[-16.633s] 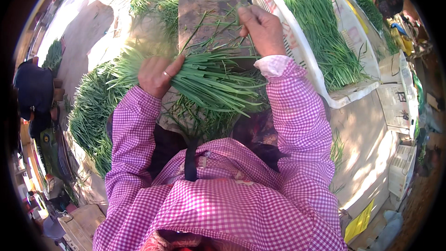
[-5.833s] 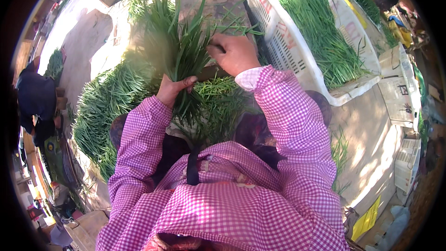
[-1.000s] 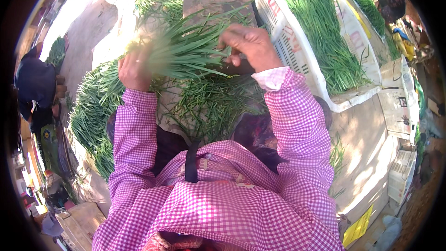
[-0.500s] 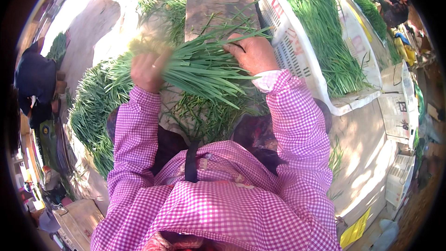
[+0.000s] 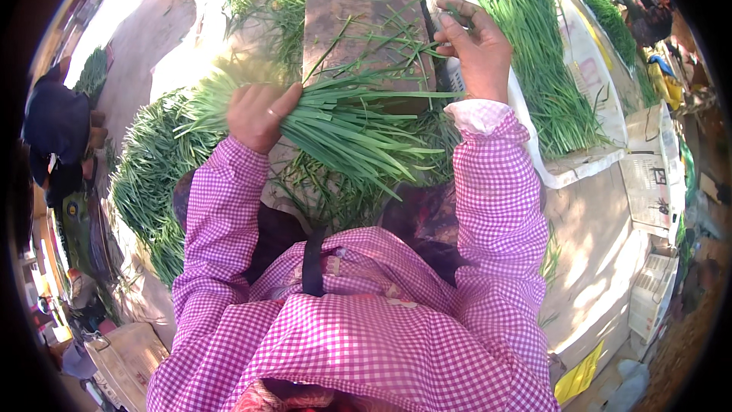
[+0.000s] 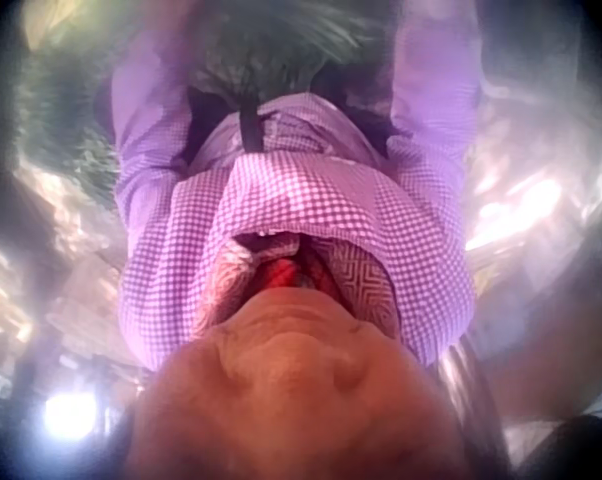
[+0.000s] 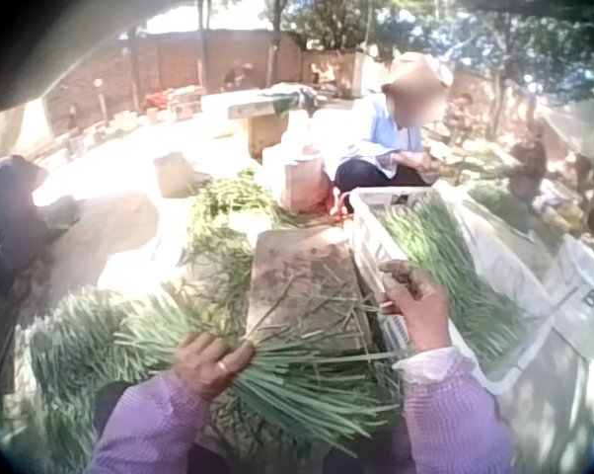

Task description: The person cleans bundles of chives by hand, stripping away dry or yellowed leaves and placing the sorted bundles into a white plastic basket.

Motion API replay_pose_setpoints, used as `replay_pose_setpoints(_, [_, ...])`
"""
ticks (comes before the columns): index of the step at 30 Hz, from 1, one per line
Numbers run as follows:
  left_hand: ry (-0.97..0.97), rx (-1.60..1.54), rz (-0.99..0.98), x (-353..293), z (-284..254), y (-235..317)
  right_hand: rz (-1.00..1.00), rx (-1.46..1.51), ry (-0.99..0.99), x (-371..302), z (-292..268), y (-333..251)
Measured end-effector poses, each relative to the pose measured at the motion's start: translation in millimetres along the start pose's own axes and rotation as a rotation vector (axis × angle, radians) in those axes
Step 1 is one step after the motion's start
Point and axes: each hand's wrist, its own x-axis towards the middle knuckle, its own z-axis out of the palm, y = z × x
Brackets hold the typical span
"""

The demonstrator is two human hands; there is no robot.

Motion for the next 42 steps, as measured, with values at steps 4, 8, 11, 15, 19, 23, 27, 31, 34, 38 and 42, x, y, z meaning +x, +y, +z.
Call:
replay_pose_setpoints(4, [0.002,-0.014,0.004,3,-2,2,-0.049,-0.223,-0.330,-7,0,1])
replay_pose_setpoints(8, [-0.011,-0.021,-0.003,3,-3,3,-0.130,-0.606,-0.539,-22,12,2])
replay_pose_setpoints(11, [0.000,-0.034,-0.004,3,-1,3,-0.208,-0.719,-0.622,-23,15,10])
replay_pose_setpoints(15, [0.006,-0.030,-0.012,2,1,2,-0.275,-0.671,-0.517,-28,21,22])
replay_pose_setpoints(19, [0.014,-0.017,-0.020,1,1,1,0.082,-0.396,-0.307,-23,20,10])
replay_pose_setpoints(23, [0.019,-0.009,-0.042,1,0,0,0.180,-0.387,-0.425,-5,0,13])
replay_pose_setpoints(27, [0.026,-0.004,-0.062,-1,1,-2,-0.172,-0.936,-0.661,-13,0,18])
replay_pose_setpoints(31, [0.065,-0.012,-0.061,2,0,-2,-0.140,-0.835,-0.669,-26,14,29])
replay_pose_setpoints(34, [0.053,0.003,-0.063,1,-1,-2,-0.116,-0.678,-0.599,-25,16,27])
replay_pose_setpoints(38, [0.007,0.006,-0.066,3,-5,0,0.119,-0.268,-0.359,-16,10,9])
replay_pose_setpoints(42, [-0.022,-0.006,-0.033,4,-3,1,-0.059,-0.152,-0.186,-12,11,9])
